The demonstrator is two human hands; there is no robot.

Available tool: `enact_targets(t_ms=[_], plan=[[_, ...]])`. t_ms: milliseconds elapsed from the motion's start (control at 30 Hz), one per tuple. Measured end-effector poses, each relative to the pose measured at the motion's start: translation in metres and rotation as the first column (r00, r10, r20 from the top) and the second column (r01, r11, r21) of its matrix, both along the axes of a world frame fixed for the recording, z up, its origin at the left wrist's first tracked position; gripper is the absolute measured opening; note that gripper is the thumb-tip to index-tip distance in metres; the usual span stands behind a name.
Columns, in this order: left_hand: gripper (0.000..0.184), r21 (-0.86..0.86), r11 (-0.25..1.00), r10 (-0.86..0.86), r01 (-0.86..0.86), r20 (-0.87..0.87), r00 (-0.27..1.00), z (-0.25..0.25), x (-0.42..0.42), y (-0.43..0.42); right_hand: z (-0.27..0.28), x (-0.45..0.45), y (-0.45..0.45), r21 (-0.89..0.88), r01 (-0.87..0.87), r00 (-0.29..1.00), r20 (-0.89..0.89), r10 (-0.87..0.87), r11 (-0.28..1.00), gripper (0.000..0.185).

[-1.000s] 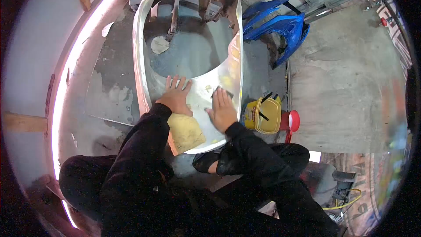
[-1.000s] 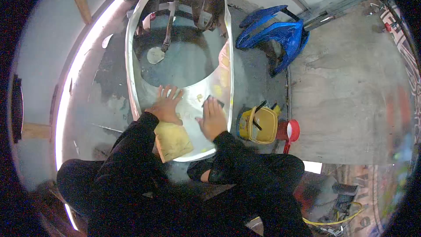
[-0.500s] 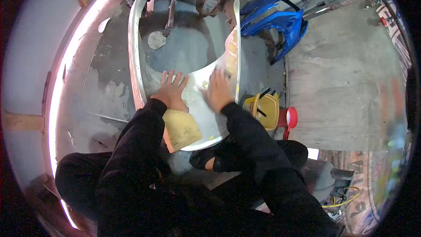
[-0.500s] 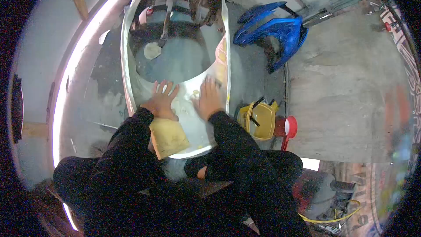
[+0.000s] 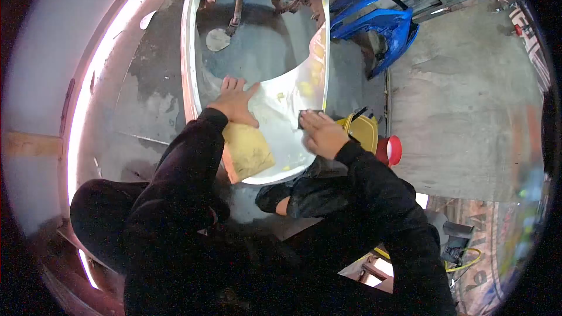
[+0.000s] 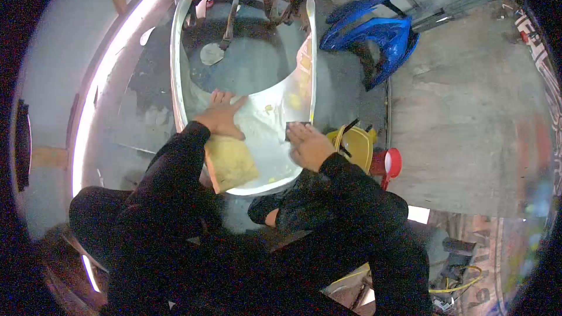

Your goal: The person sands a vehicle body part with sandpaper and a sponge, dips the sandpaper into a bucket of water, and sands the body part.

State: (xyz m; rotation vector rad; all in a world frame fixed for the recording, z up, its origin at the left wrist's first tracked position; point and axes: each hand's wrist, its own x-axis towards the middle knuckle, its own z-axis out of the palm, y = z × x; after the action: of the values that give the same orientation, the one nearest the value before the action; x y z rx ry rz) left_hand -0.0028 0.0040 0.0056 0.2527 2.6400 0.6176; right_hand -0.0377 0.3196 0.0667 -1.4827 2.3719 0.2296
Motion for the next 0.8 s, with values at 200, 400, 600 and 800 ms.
enact_targets(t_ms=[200, 400, 600, 800], plan=[[0.122, -0.043, 0.999, 0.027, -0.032, -0.102, 0.994, -0.017, -0.009, -0.003, 0.007, 0.065, -0.009, -0.067, 0.259, 0.876, 0.436, -0.206, 0.963, 0.069], [0.094, 0.008, 0.999, 0.054, -0.053, -0.113, 0.992, -0.004, -0.022, -0.008, 0.001, 0.100, 0.005, -0.227, 0.388, 0.888, 0.350, -0.297, 0.893, 0.083], [0.081, -0.201, 0.979, -0.064, 0.026, -0.186, 0.980, -0.025, 0.001, 0.031, 0.001, 0.158, -0.009, -0.390, 0.369, 0.918, 0.296, -0.265, 0.843, 0.072], [0.114, -0.161, 0.987, 0.006, 0.016, 0.136, 0.991, 0.020, 0.006, 0.059, -0.024, 0.162, -0.006, -0.583, 0.392, 0.920, 0.237, -0.312, 0.712, 0.054]])
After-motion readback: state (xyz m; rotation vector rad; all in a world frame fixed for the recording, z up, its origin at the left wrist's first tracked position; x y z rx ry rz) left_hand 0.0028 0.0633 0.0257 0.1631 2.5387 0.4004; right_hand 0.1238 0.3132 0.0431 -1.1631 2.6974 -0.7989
